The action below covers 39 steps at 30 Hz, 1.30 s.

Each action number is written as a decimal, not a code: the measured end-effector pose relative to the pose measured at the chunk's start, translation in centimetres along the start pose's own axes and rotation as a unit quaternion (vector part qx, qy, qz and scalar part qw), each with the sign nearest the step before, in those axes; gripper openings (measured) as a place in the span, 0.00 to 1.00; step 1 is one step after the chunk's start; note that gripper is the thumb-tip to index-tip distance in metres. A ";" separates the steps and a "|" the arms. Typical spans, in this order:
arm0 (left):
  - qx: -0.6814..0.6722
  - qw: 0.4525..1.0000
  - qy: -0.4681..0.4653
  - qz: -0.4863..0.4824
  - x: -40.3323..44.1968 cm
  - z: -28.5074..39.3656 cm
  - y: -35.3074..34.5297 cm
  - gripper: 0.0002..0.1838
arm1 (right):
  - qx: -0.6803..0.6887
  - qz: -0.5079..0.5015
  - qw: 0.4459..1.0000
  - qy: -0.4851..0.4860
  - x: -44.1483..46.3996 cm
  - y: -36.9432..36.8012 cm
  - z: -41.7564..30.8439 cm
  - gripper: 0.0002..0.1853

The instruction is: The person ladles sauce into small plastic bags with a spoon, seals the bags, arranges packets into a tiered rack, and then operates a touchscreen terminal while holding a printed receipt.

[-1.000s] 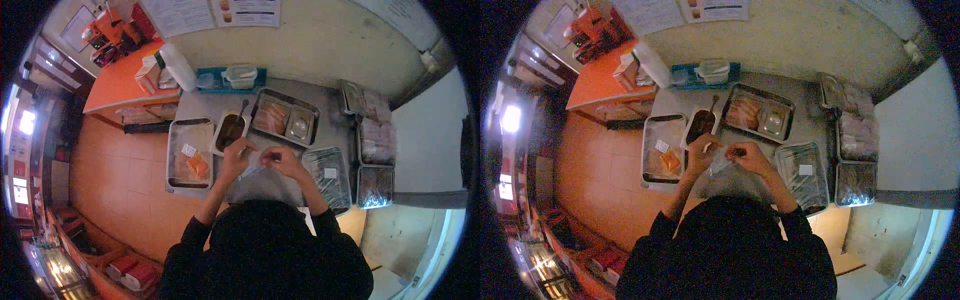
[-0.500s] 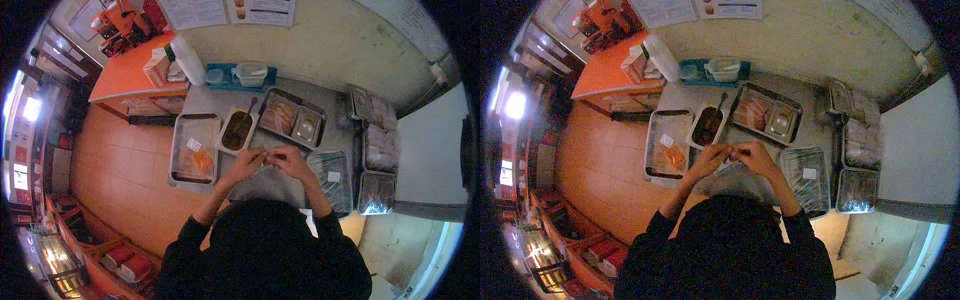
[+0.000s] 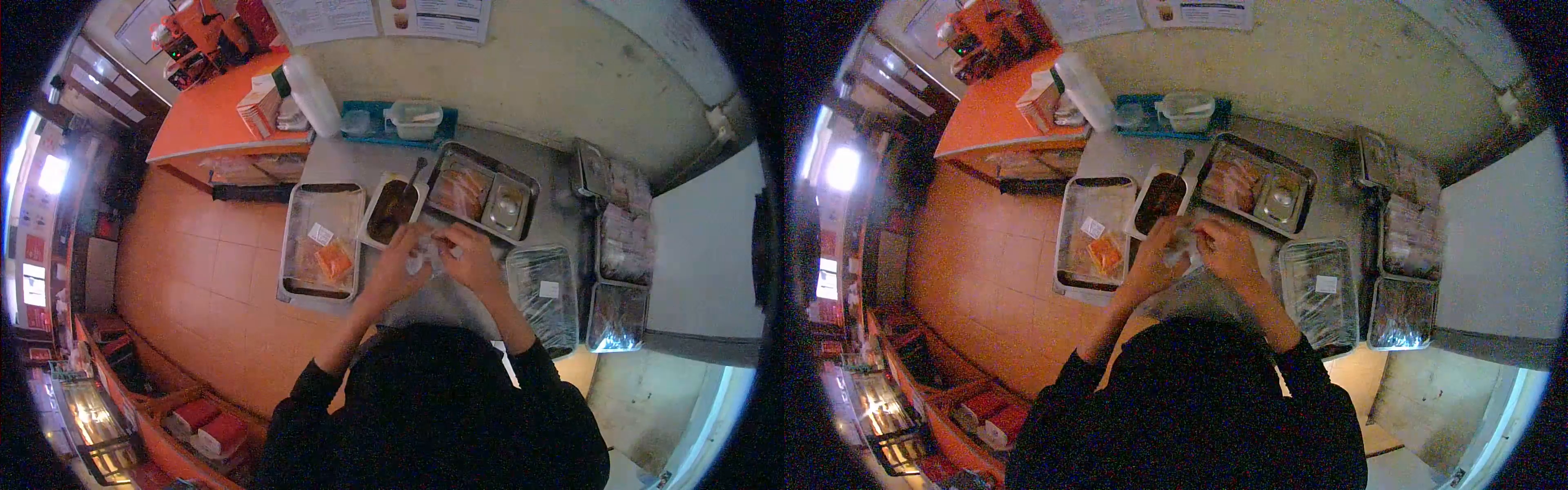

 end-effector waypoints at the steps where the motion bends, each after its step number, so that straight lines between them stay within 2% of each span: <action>1: 0.001 1.000 0.002 0.002 -0.4 -0.4 0.2 0.35 | 0.062 0.006 0.998 0.000 0.3 0.2 -0.5 0.07; 2: -0.020 0.999 0.038 -0.004 -1.0 -1.4 0.2 0.38 | 0.123 0.011 0.992 0.000 0.5 0.4 -0.9 0.07; 4: -0.040 0.996 0.077 -0.009 -1.7 -2.7 0.8 0.40 | 0.107 0.021 0.994 -0.004 1.0 0.3 -1.1 0.06; 6: 0.087 0.988 0.113 0.053 -2.1 -3.5 3.1 0.46 | 0.091 0.030 0.995 -0.009 1.2 -0.3 -1.3 0.05; 7: 0.088 0.988 0.116 0.055 -2.0 -2.9 3.5 0.46 | 0.068 0.038 0.997 0.007 1.2 -1.0 -1.7 0.06; 8: 0.201 0.972 0.090 0.087 -1.9 -1.4 4.4 0.46 | 0.045 0.046 0.998 0.023 1.2 -1.6 -2.2 0.07; 10: 0.312 0.940 0.066 0.117 -2.0 -0.1 4.6 0.45 | 0.038 0.035 0.998 0.030 1.1 -3.4 -2.8 0.07; 12: 0.141 0.979 0.050 0.140 -2.7 -1.1 3.5 0.39 | 0.029 0.023 0.999 0.037 0.9 -4.7 -3.2 0.07; 16: 0.076 0.980 0.062 0.173 -3.9 -2.2 3.6 0.31 | 0.057 0.066 0.996 0.007 1.0 -5.4 -2.8 0.06; 18: 0.023 0.980 0.111 0.165 -4.3 -3.3 3.7 0.29 | 0.064 0.085 0.994 0.007 1.0 -5.6 -2.7 0.05; 21: 0.033 0.976 0.170 0.131 -5.3 -4.6 3.9 0.28 | 0.056 0.047 0.997 -0.019 1.6 -6.3 -2.1 0.06; 22: 0.033 0.977 0.170 0.129 -5.4 -5.1 4.0 0.28 | 0.122 -0.010 0.990 -0.067 2.2 -7.0 -1.7 0.07; 23: 0.043 0.971 0.184 0.146 -5.8 -6.0 4.3 0.27 | 0.187 -0.067 0.973 -0.114 2.6 -7.9 -1.0 0.08; 25: 0.054 0.966 0.195 0.163 -6.1 -8.3 4.8 0.26 | 0.239 -0.023 0.960 -0.146 4.3 -8.0 2.9 0.10; 27: 0.120 0.939 0.228 0.227 -6.0 -11.3 7.0 0.27 | 0.340 0.155 0.909 -0.187 6.7 -5.9 7.6 0.09; 28: 0.119 0.940 0.227 0.225 -4.7 -11.3 8.1 0.27 | 0.381 0.188 0.863 -0.275 7.5 -6.3 10.7 0.09; 30: 0.135 0.914 0.295 0.242 -2.1 -11.4 11.0 0.29 | 0.420 0.222 0.805 -0.356 8.4 -6.8 15.9 0.10; 31: 0.136 0.915 0.292 0.242 -1.2 -13.1 10.3 0.29 | 0.497 0.084 0.767 -0.397 9.1 -9.6 17.8 0.11; 33: 0.086 0.930 0.166 0.317 0.4 -15.5 8.2 0.28 | 0.560 -0.050 0.710 -0.424 8.7 -12.5 17.6 0.13; 35: 0.118 0.932 0.173 0.295 1.8 -15.4 6.6 0.27 | 0.304 0.009 0.876 -0.375 7.7 -11.6 16.5 0.20; 37: 0.187 0.929 0.173 0.268 2.7 -16.2 4.9 0.25 | 0.143 0.014 0.953 -0.266 6.6 -10.1 10.6 0.17; 38: 0.185 0.931 0.171 0.264 2.8 -16.3 4.4 0.25 | 0.142 0.019 0.953 -0.269 5.0 -10.4 10.6 0.17; 39: 0.160 0.935 0.167 0.270 2.8 -16.3 4.0 0.23 | 0.110 0.034 0.984 -0.134 4.4 -10.2 8.7 0.15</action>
Point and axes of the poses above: each hand's wrist, its own x-axis towards the middle knuckle, its own y-axis out of the back of the hand, z = x × y, the point moved 9 cm from there along x, towards the middle knuckle, and after that the axes turned 10 degrees about x, right-handed, at the moved point
